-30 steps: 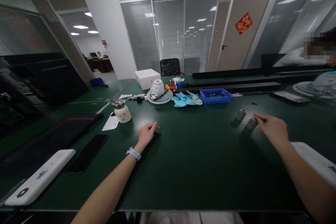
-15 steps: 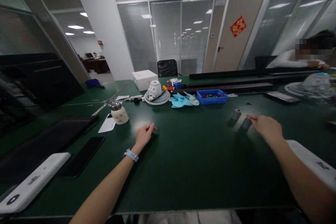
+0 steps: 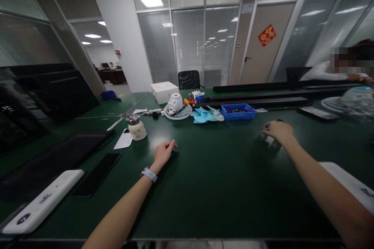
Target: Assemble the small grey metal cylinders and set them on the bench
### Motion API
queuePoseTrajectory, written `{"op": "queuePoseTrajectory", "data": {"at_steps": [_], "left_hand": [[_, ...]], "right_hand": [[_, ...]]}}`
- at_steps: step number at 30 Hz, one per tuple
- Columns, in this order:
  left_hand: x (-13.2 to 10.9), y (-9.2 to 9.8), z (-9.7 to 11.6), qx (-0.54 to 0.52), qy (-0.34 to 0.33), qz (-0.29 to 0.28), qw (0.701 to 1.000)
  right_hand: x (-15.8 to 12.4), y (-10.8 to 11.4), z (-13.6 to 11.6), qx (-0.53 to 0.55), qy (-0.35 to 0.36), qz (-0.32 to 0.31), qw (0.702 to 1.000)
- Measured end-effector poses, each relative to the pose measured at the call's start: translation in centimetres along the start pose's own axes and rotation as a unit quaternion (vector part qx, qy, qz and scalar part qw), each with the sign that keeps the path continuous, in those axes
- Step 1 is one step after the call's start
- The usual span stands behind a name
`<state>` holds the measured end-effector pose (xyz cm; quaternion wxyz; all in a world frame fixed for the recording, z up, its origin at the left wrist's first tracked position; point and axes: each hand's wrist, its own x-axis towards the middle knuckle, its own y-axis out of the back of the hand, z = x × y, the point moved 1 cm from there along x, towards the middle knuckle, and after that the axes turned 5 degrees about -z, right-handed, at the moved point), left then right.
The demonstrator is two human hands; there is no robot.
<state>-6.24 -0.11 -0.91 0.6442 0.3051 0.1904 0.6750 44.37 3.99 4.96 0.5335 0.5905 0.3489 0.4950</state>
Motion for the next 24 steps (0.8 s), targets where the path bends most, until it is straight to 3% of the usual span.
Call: {"op": "queuePoseTrajectory", "data": {"at_steps": [3, 6, 11, 14, 17, 20, 24], "left_hand": [[0.0, -0.1, 0.0, 0.001, -0.005, 0.000, 1.000], [0.0, 0.0, 0.0, 0.003, -0.008, -0.001, 1.000], [0.0, 0.0, 0.0, 0.004, -0.009, -0.001, 1.000], [0.1, -0.1, 0.0, 0.004, -0.005, -0.007, 1.000], [0.1, -0.1, -0.2, 0.001, 0.001, -0.011, 1.000], [-0.1, -0.1, 0.1, -0.009, -0.013, 0.005, 1.000], [-0.7, -0.4, 2.0, 0.005, -0.118, 0.077, 0.990]], "right_hand": [[-1.4, 0.4, -2.9, 0.000, 0.047, -0.039, 0.998], [-3.9, 1.3, -8.0, 0.053, 0.151, -0.037, 0.986], [-8.6, 2.6, -17.3, 0.212, 0.326, -0.061, 0.919], [-11.2, 2.7, -21.3, 0.279, 0.384, -0.045, 0.879], [-13.1, 1.9, -23.5, 0.335, 0.400, -0.039, 0.852], [-13.7, 0.3, -23.9, 0.396, 0.377, -0.044, 0.836], [-13.0, -2.0, -23.1, 0.451, 0.332, -0.050, 0.827]]}}
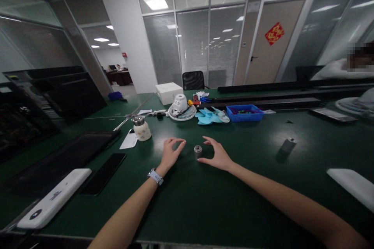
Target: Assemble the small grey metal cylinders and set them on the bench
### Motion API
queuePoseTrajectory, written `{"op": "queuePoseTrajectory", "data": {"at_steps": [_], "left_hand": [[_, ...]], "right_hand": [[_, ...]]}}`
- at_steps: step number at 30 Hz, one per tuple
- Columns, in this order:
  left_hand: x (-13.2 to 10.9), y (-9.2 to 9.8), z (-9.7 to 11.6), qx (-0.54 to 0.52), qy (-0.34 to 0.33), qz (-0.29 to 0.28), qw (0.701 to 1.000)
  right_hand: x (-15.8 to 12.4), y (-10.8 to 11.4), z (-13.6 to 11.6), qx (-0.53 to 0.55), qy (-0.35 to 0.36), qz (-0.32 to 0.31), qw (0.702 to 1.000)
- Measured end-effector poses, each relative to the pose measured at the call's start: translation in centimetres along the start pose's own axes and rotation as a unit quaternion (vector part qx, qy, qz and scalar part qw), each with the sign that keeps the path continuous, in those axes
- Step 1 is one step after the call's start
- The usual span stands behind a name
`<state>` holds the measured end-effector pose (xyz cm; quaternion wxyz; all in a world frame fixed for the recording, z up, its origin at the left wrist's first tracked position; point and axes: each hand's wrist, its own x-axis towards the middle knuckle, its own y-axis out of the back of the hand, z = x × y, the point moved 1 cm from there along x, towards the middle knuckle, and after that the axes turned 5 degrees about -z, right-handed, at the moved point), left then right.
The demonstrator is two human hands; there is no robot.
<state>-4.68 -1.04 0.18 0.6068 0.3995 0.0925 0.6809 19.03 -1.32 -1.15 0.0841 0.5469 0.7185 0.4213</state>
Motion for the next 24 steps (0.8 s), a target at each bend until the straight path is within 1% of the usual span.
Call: {"op": "queuePoseTrajectory", "data": {"at_steps": [2, 4, 6, 10, 13, 15, 17, 18, 20, 21, 23, 24], "left_hand": [[0.0, -0.5, 1.4, 0.017, -0.048, 0.008, 0.999], [0.2, -1.0, 2.6, 0.029, -0.075, -0.007, 0.997], [0.4, -1.4, 3.3, 0.043, -0.096, -0.028, 0.994], [1.0, -1.6, 3.4, 0.071, -0.124, -0.056, 0.988], [1.4, -1.3, 3.3, 0.081, -0.139, -0.084, 0.983], [1.7, -1.2, 3.7, 0.085, -0.153, -0.099, 0.980], [2.0, -1.1, 4.2, 0.082, -0.169, -0.099, 0.977], [2.2, -1.0, 4.3, 0.077, -0.175, -0.090, 0.977], [2.4, -0.6, 4.2, 0.062, -0.174, -0.061, 0.981], [2.4, -0.3, 3.8, 0.056, -0.167, -0.043, 0.983], [2.2, 0.2, 2.4, 0.055, -0.144, -0.020, 0.988], [2.0, 0.4, 1.4, 0.062, -0.131, -0.022, 0.989]], "right_hand": [[0.0, 0.0, 0.8, 0.025, -0.011, 0.008, 1.000], [0.1, 0.0, 1.0, 0.044, -0.010, 0.009, 0.999], [0.2, 0.0, 0.9, 0.042, -0.003, -0.004, 0.999], [0.2, 0.0, 0.4, 0.021, -0.003, -0.044, 0.999], [0.2, -0.1, 0.5, 0.025, 0.005, -0.053, 0.998], [0.3, -0.1, 0.6, 0.028, 0.016, -0.052, 0.998], [0.3, -0.1, 0.7, 0.028, 0.027, -0.050, 0.998], [0.3, -0.1, 0.7, 0.027, 0.029, -0.049, 0.998], [0.4, -0.1, 0.6, 0.025, 0.029, -0.052, 0.998], [0.3, -0.1, 0.6, 0.024, 0.029, -0.056, 0.998], [0.3, -0.1, 0.5, 0.022, 0.030, -0.066, 0.997], [0.3, 0.0, 0.5, 0.021, 0.030, -0.070, 0.997]]}}
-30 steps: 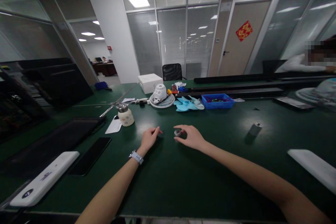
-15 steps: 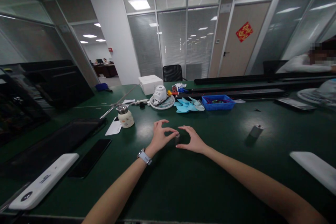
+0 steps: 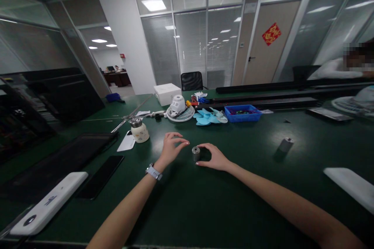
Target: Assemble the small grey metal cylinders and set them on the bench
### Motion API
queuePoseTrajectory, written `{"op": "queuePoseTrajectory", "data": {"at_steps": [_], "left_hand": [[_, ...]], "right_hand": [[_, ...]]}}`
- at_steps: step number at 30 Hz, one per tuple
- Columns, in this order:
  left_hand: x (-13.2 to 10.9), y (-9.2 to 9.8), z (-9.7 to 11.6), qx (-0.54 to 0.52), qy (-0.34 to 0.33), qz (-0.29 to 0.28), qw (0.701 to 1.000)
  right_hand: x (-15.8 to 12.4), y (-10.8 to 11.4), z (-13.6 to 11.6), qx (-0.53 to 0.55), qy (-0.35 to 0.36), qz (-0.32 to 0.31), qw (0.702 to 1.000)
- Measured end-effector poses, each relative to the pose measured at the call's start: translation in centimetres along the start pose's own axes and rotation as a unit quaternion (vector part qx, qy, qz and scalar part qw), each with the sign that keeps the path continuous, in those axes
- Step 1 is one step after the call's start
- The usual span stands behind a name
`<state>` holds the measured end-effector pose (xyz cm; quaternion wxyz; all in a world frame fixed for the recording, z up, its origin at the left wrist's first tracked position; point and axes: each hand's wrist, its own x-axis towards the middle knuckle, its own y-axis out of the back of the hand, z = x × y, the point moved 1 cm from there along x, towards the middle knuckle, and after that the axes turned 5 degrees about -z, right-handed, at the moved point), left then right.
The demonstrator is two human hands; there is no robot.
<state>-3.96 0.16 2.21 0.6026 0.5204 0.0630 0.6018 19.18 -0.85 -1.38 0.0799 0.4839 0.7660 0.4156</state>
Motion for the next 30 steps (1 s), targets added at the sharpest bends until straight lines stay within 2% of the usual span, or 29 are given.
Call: {"op": "queuePoseTrajectory", "data": {"at_steps": [4, 7, 11, 15, 18, 21, 25, 30], "left_hand": [[-2.3, -0.4, -3.4, 0.026, 0.060, -0.090, 0.994], [-3.2, -0.9, -4.4, 0.025, 0.076, -0.135, 0.988], [-2.8, -0.6, -4.4, -0.014, 0.110, -0.084, 0.990], [-2.4, -0.1, -4.1, -0.045, 0.163, -0.047, 0.984], [-2.4, 0.0, -3.9, -0.043, 0.177, -0.048, 0.982], [-2.5, -0.2, -3.8, -0.033, 0.172, -0.057, 0.983], [-2.5, -0.4, -3.8, -0.026, 0.169, -0.075, 0.982], [-2.4, -0.5, -3.9, -0.020, 0.167, -0.085, 0.982]], "right_hand": [[0.0, 0.2, -0.1, 0.000, -0.006, -0.008, 1.000], [0.3, 0.0, -0.5, 0.011, -0.004, -0.007, 1.000], [1.1, -0.7, -1.6, 0.023, 0.014, 0.007, 1.000], [1.3, -0.2, -1.9, -0.038, 0.015, 0.024, 0.999], [0.7, 2.6, -0.2, -0.122, -0.012, 0.038, 0.992], [-0.5, 7.1, 3.4, -0.232, -0.101, 0.053, 0.966], [-2.6, 13.8, 7.9, -0.349, -0.257, 0.057, 0.899], [-5.0, 20.1, 11.3, -0.384, -0.465, 0.030, 0.797]]}}
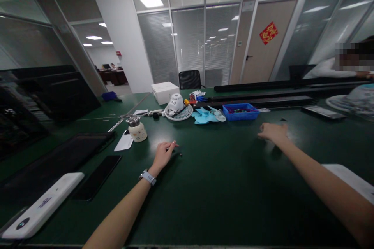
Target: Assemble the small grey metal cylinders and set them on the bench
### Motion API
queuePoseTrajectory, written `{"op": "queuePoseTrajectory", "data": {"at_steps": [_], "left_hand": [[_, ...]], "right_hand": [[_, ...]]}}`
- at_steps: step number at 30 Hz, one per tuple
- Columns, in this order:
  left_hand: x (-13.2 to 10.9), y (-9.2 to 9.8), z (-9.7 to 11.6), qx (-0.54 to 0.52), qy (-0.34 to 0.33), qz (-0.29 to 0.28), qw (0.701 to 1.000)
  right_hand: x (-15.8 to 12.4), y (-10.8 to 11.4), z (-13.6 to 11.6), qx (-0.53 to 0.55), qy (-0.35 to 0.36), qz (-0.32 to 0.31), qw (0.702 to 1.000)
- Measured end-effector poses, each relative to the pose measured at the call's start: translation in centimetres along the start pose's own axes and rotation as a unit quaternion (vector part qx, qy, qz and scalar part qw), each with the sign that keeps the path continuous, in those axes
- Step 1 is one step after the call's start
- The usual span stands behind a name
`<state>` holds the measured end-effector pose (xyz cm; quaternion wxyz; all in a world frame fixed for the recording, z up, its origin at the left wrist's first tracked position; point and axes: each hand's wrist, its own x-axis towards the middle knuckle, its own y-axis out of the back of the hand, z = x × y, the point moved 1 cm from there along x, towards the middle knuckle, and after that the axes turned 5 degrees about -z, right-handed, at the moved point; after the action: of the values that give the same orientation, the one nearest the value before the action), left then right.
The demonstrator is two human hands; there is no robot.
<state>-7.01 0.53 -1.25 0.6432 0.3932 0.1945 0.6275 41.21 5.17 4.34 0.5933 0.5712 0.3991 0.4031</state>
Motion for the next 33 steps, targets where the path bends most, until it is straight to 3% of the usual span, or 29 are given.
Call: {"op": "queuePoseTrajectory", "data": {"at_steps": [4, 6, 8, 10, 12, 13, 16, 19, 22, 25, 27, 30, 33], "left_hand": [[0.0, 0.0, 0.0, 0.004, -0.004, -0.001, 1.000], [-0.1, 0.0, 0.1, 0.003, -0.004, 0.004, 1.000], [-0.1, 0.0, 0.1, -0.002, -0.005, 0.010, 1.000], [0.0, 0.0, 0.1, -0.010, -0.008, 0.016, 1.000], [0.0, 0.0, 0.1, -0.016, -0.009, 0.022, 1.000], [0.0, 0.0, 0.1, -0.020, -0.007, 0.025, 0.999], [-0.1, 0.0, 0.1, -0.033, 0.015, 0.033, 0.999], [-0.2, 0.1, 0.1, -0.049, 0.051, 0.043, 0.997], [-0.3, 0.1, 0.2, -0.057, 0.066, 0.047, 0.995], [-0.4, 0.1, 0.3, -0.059, 0.070, 0.043, 0.995], [-0.4, 0.2, 0.4, -0.059, 0.074, 0.039, 0.995], [-0.4, 0.2, 0.4, -0.058, 0.077, 0.035, 0.995], [-0.4, 0.2, 0.4, -0.059, 0.076, 0.032, 0.995]], "right_hand": [[1.0, 0.8, 2.2, -0.013, -0.093, -0.041, 0.995], [0.4, 1.3, 1.3, -0.021, -0.077, 0.031, 0.996], [-1.5, 1.6, -1.5, -0.006, 0.028, 0.147, 0.989], [-4.4, 1.2, -6.0, 0.064, 0.210, 0.192, 0.957], [-7.7, 0.2, -11.4, 0.168, 0.391, 0.087, 0.901], [-9.2, -0.5, -14.1, 0.215, 0.447, 0.028, 0.868], [-12.5, -2.5, -21.1, 0.293, 0.504, -0.064, 0.810], [-13.8, -3.7, -25.4, 0.292, 0.500, -0.076, 0.812], [-14.2, -4.2, -27.3, 0.259, 0.491, -0.059, 0.830], [-13.9, -4.0, -26.8, 0.259, 0.482, -0.047, 0.836], [-13.0, -3.4, -24.9, 0.281, 0.482, -0.043, 0.829], [-10.3, -1.4, -19.0, 0.319, 0.454, -0.003, 0.832], [-6.7, 1.3, -10.3, 0.289, 0.339, 0.110, 0.889]]}}
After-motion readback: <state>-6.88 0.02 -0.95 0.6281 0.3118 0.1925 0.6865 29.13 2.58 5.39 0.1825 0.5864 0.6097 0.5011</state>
